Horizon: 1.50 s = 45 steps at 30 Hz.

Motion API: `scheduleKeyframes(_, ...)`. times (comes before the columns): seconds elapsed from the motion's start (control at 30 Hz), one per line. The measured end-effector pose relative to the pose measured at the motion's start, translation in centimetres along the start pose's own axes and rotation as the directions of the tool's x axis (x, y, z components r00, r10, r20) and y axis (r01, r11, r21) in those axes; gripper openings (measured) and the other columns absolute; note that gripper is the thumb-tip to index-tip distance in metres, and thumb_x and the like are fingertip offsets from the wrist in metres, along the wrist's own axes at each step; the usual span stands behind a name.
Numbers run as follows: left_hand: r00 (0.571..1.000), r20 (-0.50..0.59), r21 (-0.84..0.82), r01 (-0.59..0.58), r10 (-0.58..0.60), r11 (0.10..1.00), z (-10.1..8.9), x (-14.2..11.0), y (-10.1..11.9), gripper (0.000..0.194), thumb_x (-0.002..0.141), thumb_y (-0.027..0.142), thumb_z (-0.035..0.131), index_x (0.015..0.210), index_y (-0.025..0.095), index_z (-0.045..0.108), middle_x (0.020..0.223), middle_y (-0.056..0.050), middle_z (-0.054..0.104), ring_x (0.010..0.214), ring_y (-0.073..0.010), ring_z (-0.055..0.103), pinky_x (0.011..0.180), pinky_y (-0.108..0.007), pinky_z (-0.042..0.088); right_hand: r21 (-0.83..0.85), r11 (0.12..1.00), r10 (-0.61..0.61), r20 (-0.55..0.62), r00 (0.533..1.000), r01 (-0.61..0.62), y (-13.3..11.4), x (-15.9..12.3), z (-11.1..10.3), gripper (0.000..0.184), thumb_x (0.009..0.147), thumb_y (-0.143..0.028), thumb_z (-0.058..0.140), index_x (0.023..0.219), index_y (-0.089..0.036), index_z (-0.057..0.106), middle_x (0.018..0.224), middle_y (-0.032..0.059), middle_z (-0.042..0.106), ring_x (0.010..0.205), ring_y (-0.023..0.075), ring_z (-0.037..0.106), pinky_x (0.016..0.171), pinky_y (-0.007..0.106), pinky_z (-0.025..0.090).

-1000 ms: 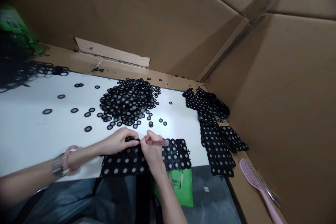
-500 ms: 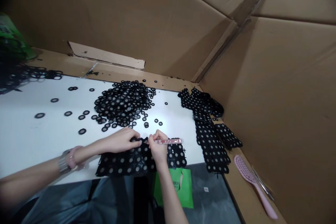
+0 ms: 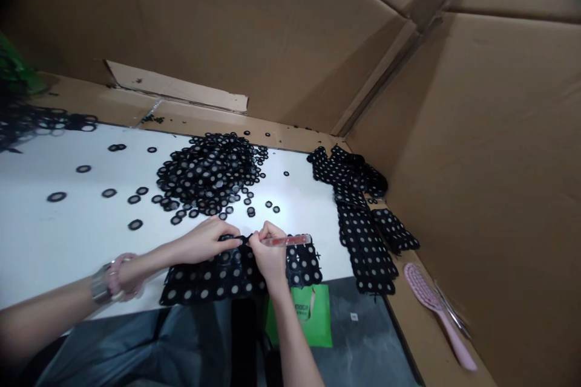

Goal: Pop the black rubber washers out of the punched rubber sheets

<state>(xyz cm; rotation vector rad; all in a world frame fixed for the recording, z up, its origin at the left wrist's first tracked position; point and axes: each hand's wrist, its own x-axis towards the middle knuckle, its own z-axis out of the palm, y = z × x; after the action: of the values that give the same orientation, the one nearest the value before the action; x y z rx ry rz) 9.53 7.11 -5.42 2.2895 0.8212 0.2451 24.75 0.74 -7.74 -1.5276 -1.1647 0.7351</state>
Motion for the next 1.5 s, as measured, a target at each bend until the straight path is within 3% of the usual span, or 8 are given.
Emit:
scheduleKeyframes(0.37, 0.996, -0.039, -0.092, -0.088, 0.084, 0.992, 0.5, -0.2, 0.1, 0.030, 0.083, 0.030, 0.039, 0.058, 0.016, 0.045, 0.054, 0.004, 0.045, 0.060, -0.0115, 0.041, 0.072, -0.024, 0.030, -0.264, 0.955, -0.136, 0.010, 0.991, 0.134, -1.0, -0.5, 0.6, 0.031, 0.067, -0.012, 0.048, 0.049, -0.021, 0.024, 0.044, -0.0085, 0.023, 0.042, 0.0074, 0.024, 0.044, 0.023, 0.021)
scheduleKeyframes(0.5, 0.997, -0.033, -0.077, -0.072, 0.069, 0.994, 0.4, 0.0, 0.3, 0.026, 0.079, 0.026, 0.041, 0.055, 0.016, 0.044, 0.051, 0.004, 0.044, 0.055, -0.0109, 0.042, 0.063, -0.023, 0.031, -0.053, 0.998, -0.043, 0.031, 0.999, 0.045, -0.6, -0.1, -0.2, 0.030, 0.068, -0.016, 0.050, 0.049, -0.022, 0.027, 0.041, -0.0090, 0.030, 0.038, 0.0071, 0.029, 0.042, 0.022, 0.023)
scheduleKeyframes(0.6, 0.998, -0.067, 0.041, -0.012, 0.015, 0.999, 0.3, 0.1, 1.0, 0.015, 0.073, 0.022, 0.043, 0.061, 0.018, 0.050, 0.062, 0.001, 0.056, 0.063, -0.0145, 0.050, 0.061, -0.024, 0.031, 0.152, 0.987, 0.055, 0.006, 0.998, -0.056, -0.2, 0.3, -1.3, 0.029, 0.070, -0.022, 0.051, 0.052, -0.023, 0.028, 0.038, -0.0095, 0.036, 0.033, 0.0070, 0.033, 0.038, 0.020, 0.023)
scheduleKeyframes(0.7, 0.996, -0.076, 0.154, 0.049, -0.037, 0.987, 0.3, 0.3, 2.1, 0.012, 0.069, 0.020, 0.044, 0.073, 0.019, 0.055, 0.076, -0.003, 0.063, 0.072, -0.0198, 0.056, 0.061, -0.026, 0.033, 0.166, 0.986, 0.049, -0.076, 0.996, -0.036, 0.1, 0.5, -2.0, 0.030, 0.070, -0.021, 0.051, 0.052, -0.023, 0.027, 0.038, -0.0098, 0.036, 0.032, 0.0068, 0.033, 0.037, 0.020, 0.022)
scheduleKeyframes(0.8, 0.997, -0.028, 0.197, 0.077, -0.073, 0.977, 0.3, 0.8, 2.7, 0.014, 0.071, 0.025, 0.044, 0.075, 0.019, 0.057, 0.075, -0.006, 0.065, 0.071, -0.0214, 0.057, 0.059, -0.027, 0.033, 0.131, 0.991, 0.029, -0.060, 0.998, -0.021, 0.3, 0.4, -2.0, 0.030, 0.069, -0.019, 0.052, 0.051, -0.022, 0.029, 0.037, -0.0092, 0.037, 0.033, 0.0072, 0.034, 0.038, 0.020, 0.023)
scheduleKeyframes(0.97, 0.999, 0.009, 0.113, 0.047, -0.049, 0.992, 0.6, 1.2, 1.9, 0.025, 0.080, 0.034, 0.041, 0.064, 0.018, 0.053, 0.064, -0.002, 0.061, 0.064, -0.0172, 0.055, 0.058, -0.025, 0.031, 0.066, 0.998, -0.012, -0.029, 0.999, 0.014, 0.9, 0.2, -1.8, 0.030, 0.068, -0.015, 0.054, 0.050, -0.022, 0.031, 0.040, -0.0081, 0.037, 0.039, 0.0083, 0.035, 0.043, 0.022, 0.027)
scheduleKeyframes(1.33, 1.000, -0.017, -0.031, 0.023, -0.024, 0.999, 0.9, 1.0, 1.4, 0.023, 0.082, 0.032, 0.044, 0.067, 0.018, 0.056, 0.070, -0.001, 0.064, 0.070, -0.0166, 0.056, 0.065, -0.024, 0.033, 0.039, 0.999, 0.001, -0.040, 0.999, 0.001, 1.5, 0.4, -1.7, 0.029, 0.070, -0.016, 0.052, 0.052, -0.022, 0.030, 0.043, -0.0080, 0.036, 0.040, 0.0087, 0.036, 0.044, 0.022, 0.028)
scheduleKeyframes(1.5, 0.999, -0.047, -0.085, -0.026, 0.022, 0.996, 1.2, 1.0, 1.1, 0.022, 0.081, 0.030, 0.045, 0.068, 0.018, 0.058, 0.068, 0.000, 0.063, 0.068, -0.0154, 0.055, 0.067, -0.024, 0.033, -0.078, 0.996, -0.045, -0.027, 0.999, 0.043, 0.6, 0.2, -1.6, 0.030, 0.070, -0.015, 0.051, 0.051, -0.022, 0.029, 0.045, -0.0085, 0.029, 0.042, 0.0080, 0.029, 0.044, 0.022, 0.025)
